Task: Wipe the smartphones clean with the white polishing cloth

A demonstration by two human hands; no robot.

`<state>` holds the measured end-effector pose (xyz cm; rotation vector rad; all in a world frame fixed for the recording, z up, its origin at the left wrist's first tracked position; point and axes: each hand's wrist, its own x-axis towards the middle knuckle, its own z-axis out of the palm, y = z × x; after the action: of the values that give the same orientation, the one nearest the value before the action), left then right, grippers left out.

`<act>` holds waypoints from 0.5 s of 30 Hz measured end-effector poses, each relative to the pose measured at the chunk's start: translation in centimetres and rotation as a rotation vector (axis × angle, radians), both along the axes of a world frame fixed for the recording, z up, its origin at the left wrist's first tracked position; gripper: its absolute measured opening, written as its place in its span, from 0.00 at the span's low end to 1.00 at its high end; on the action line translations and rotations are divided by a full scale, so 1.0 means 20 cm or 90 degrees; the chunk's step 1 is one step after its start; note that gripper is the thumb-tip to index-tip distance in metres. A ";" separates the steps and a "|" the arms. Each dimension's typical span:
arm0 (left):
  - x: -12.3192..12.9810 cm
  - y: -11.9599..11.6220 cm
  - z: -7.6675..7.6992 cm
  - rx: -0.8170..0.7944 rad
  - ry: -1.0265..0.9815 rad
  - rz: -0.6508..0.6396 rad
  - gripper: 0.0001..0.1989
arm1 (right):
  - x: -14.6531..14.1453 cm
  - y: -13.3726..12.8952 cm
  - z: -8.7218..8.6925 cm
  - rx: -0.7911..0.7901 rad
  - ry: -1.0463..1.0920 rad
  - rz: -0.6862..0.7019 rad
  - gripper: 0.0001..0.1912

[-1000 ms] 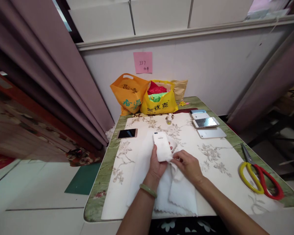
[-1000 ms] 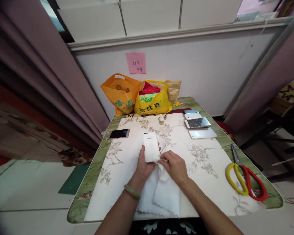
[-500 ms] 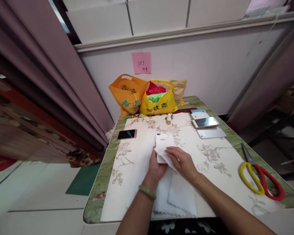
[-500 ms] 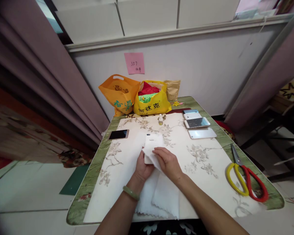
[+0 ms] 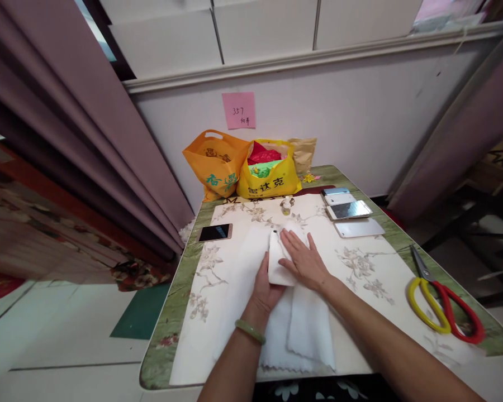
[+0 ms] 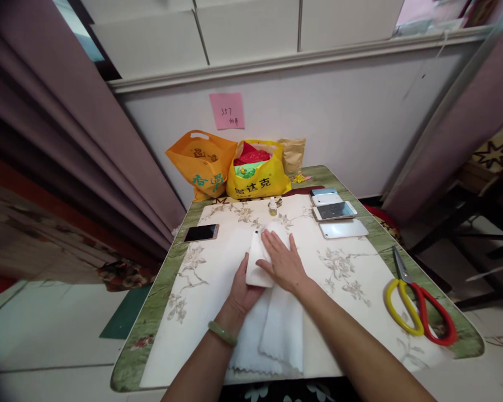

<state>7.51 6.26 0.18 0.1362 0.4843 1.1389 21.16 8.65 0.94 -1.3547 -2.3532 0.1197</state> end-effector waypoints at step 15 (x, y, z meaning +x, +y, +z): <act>0.01 0.00 -0.06 -0.042 0.030 0.072 0.19 | 0.03 -0.13 -0.03 -0.031 0.125 0.164 0.26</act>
<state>7.69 6.23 -1.02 0.0791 0.5769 1.2305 21.68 6.00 0.39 -1.0036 -2.3575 0.3706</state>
